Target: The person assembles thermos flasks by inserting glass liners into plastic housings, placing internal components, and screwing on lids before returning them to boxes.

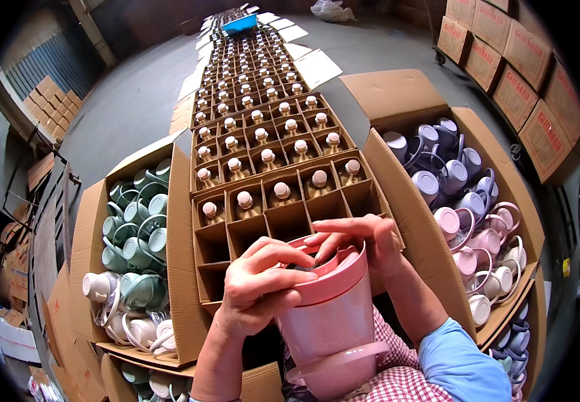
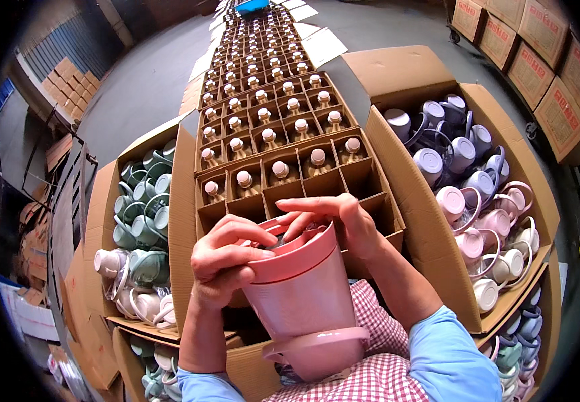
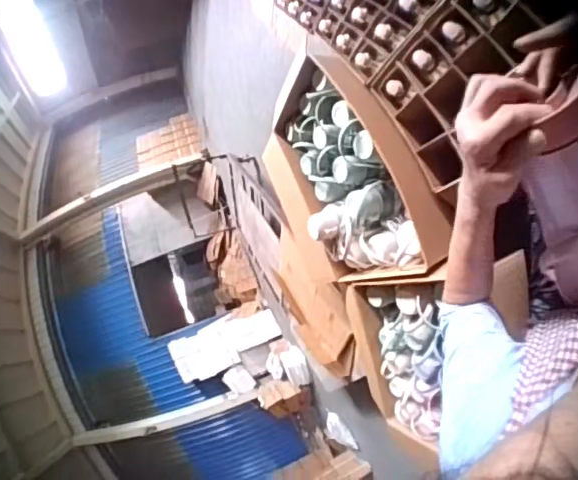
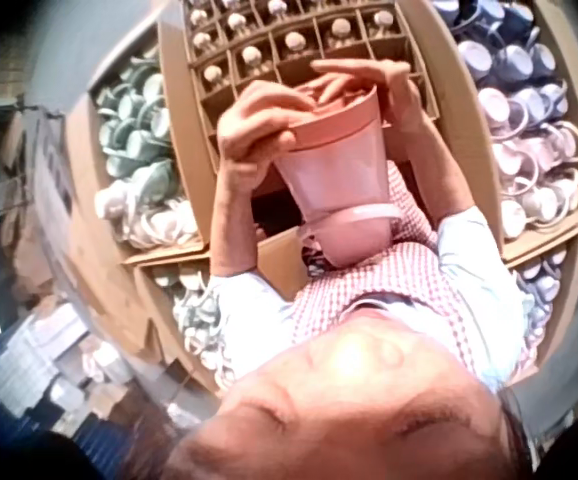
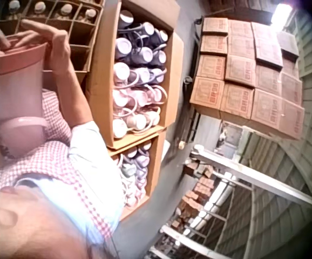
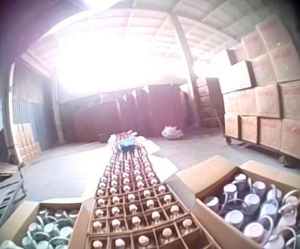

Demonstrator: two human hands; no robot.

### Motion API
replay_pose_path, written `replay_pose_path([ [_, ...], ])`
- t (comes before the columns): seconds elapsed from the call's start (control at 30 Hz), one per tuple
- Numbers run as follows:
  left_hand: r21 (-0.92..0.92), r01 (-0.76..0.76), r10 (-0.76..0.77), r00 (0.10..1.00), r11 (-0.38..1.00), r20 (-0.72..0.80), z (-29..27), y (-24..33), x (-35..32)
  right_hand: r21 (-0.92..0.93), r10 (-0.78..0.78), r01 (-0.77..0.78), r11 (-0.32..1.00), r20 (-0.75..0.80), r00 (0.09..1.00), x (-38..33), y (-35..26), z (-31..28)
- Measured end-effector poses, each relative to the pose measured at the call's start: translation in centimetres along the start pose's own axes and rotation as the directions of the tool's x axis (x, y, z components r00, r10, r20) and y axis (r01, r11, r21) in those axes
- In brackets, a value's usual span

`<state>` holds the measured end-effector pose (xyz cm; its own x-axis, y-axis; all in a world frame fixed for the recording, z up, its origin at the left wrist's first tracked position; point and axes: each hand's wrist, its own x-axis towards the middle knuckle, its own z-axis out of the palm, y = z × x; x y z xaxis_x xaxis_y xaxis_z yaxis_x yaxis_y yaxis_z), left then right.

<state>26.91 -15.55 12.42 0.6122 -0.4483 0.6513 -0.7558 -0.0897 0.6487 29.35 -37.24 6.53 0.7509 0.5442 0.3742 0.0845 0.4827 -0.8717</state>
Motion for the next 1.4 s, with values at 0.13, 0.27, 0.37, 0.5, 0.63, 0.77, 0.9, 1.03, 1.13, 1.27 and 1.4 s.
replay_pose_path([
  [0.13,0.418,0.069,-0.136,0.982,0.906,0.133,3.7,5.2,5.8,0.638,0.147,0.042,0.769,-0.24,0.96,1.2,2.0,-0.8],
  [0.27,0.479,-0.008,-0.002,1.0,0.878,0.021,3.7,3.7,3.1,0.45,0.127,-0.124,0.884,0.023,0.992,1.5,3.3,-0.1],
  [0.37,0.116,0.032,-0.033,0.999,0.993,0.009,0.1,1.3,0.3,0.078,0.066,-0.079,0.994,0.161,0.985,0.7,-0.7,-0.6],
  [0.5,0.218,0.158,-0.183,0.978,0.963,0.098,2.6,4.8,4.5,0.405,0.137,-0.057,0.913,-0.171,0.976,1.0,1.8,-1.7],
  [0.63,0.52,0.079,-0.135,0.988,0.85,0.071,5.9,5.2,5.1,0.562,-0.177,0.198,0.803,-0.092,0.98,3.0,5.8,-2.5],
  [0.77,0.14,0.043,-0.039,0.999,0.989,-0.03,1.3,1.8,1.1,0.011,0.062,-0.062,0.998,-0.269,0.961,1.9,-0.2,0.0],
  [0.9,0.11,0.181,-0.19,0.979,0.977,0.079,1.2,4.2,3.3,0.25,0.033,0.015,0.968,-0.188,0.982,1.4,0.1,-1.8],
  [1.03,0.436,0.074,-0.112,0.992,0.897,0.062,5.0,5.8,5.1,0.485,-0.08,0.072,0.871,-0.003,0.997,2.7,4.6,-3.0],
  [1.13,0.092,0.06,-0.06,0.998,0.994,-0.005,0.6,2.6,1.2,0.131,0.228,-0.206,0.97,-0.181,0.957,3.1,-1.5,0.9],
  [1.27,0.055,-0.068,0.068,0.998,0.996,0.006,1.3,0.3,1.1,-0.079,0.191,-0.253,0.964,-0.456,0.869,1.4,-3.2,1.2],
  [1.4,-0.324,0.217,-0.336,0.864,0.921,-0.375,1.0,-3.0,-1.6,0.124,0.082,-0.043,0.991,-0.329,0.941,0.1,-3.1,0.6],
])
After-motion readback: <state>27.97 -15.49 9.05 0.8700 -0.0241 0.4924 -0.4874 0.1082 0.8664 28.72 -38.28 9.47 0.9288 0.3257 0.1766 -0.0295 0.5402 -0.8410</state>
